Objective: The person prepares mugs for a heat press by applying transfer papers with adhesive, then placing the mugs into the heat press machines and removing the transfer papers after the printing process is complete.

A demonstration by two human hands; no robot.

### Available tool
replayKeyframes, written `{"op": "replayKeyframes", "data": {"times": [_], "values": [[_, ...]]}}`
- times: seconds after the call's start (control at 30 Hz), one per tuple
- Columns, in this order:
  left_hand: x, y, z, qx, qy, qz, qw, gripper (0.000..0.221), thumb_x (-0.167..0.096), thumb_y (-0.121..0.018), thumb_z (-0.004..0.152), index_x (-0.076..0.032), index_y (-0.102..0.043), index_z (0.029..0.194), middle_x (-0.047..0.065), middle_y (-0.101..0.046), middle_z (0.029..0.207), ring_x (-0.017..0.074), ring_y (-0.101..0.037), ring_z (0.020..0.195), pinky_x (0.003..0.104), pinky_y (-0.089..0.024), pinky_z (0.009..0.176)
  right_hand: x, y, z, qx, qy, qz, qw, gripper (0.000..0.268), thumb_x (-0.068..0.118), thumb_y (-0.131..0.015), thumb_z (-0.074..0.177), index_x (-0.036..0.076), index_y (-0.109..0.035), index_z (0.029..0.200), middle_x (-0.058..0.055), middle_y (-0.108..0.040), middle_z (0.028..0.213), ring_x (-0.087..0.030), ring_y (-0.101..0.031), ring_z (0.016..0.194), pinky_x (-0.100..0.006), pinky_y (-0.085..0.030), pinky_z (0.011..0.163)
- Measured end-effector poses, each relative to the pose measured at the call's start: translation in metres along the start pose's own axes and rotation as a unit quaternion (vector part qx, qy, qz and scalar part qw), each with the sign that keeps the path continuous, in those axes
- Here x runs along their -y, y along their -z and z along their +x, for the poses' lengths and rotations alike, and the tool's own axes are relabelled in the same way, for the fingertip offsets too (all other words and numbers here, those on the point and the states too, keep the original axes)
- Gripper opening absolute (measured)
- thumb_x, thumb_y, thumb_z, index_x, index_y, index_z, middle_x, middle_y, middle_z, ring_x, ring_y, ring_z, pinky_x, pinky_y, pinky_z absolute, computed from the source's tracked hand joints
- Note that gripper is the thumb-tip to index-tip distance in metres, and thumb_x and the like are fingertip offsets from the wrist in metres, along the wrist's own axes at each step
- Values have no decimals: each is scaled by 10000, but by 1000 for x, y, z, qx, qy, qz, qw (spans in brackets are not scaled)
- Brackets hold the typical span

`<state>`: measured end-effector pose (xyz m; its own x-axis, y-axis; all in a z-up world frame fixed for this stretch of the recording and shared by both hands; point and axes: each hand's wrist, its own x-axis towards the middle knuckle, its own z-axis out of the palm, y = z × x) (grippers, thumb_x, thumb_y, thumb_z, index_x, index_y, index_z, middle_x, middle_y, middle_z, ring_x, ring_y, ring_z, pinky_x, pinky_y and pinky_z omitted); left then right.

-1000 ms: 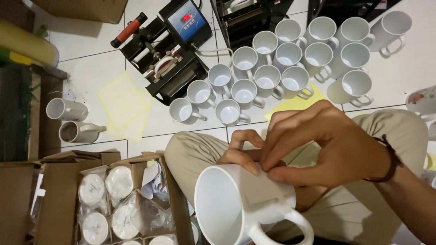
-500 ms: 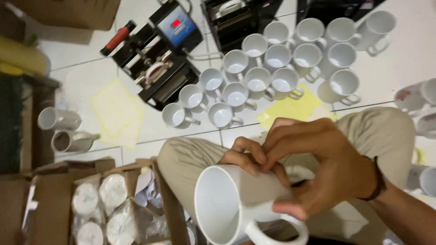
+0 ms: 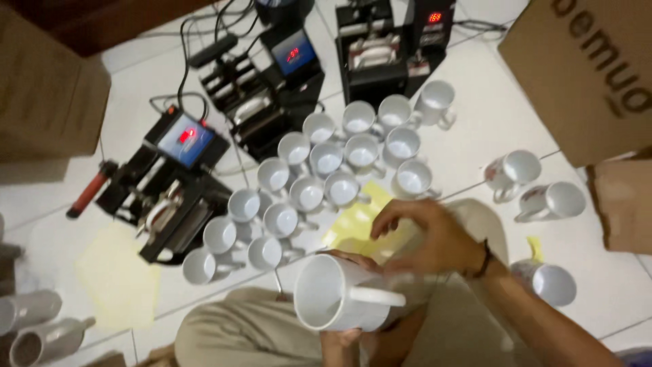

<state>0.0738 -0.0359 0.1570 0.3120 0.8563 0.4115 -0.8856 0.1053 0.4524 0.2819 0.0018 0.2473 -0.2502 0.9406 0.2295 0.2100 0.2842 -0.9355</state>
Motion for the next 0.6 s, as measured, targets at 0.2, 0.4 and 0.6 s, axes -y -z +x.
{"op": "replayKeyframes", "data": {"times": [0.2,0.4,0.6], "values": [[17,54,45,19,112,338,934,581,-197,-707,768,20,-556,1285,169,-620,1279,306,-596,1222,415,-419,1118,-67,143,95,-128,-104,-221,961,262,298,-870,789,161,-794,999,3,-793,924,-109,-688,820,-274,-529,776],[-11,76,224,17,196,608,769,1077,-374,-969,475,-60,-513,1398,102,-687,1262,228,-644,1165,355,-500,996,-138,238,236,-102,-17,-460,882,464,337,-829,900,44,-634,1201,-160,-654,1149,-329,-543,1078,-446,-412,931],[2,71,376,359,336,738,462,909,-359,-814,582,-179,-412,1377,153,-723,993,428,-701,865,553,-506,613,-188,250,325,66,-147,-559,813,860,557,-758,827,42,-504,1468,-248,-713,1137,-461,-647,1059,-565,-535,843]]}}
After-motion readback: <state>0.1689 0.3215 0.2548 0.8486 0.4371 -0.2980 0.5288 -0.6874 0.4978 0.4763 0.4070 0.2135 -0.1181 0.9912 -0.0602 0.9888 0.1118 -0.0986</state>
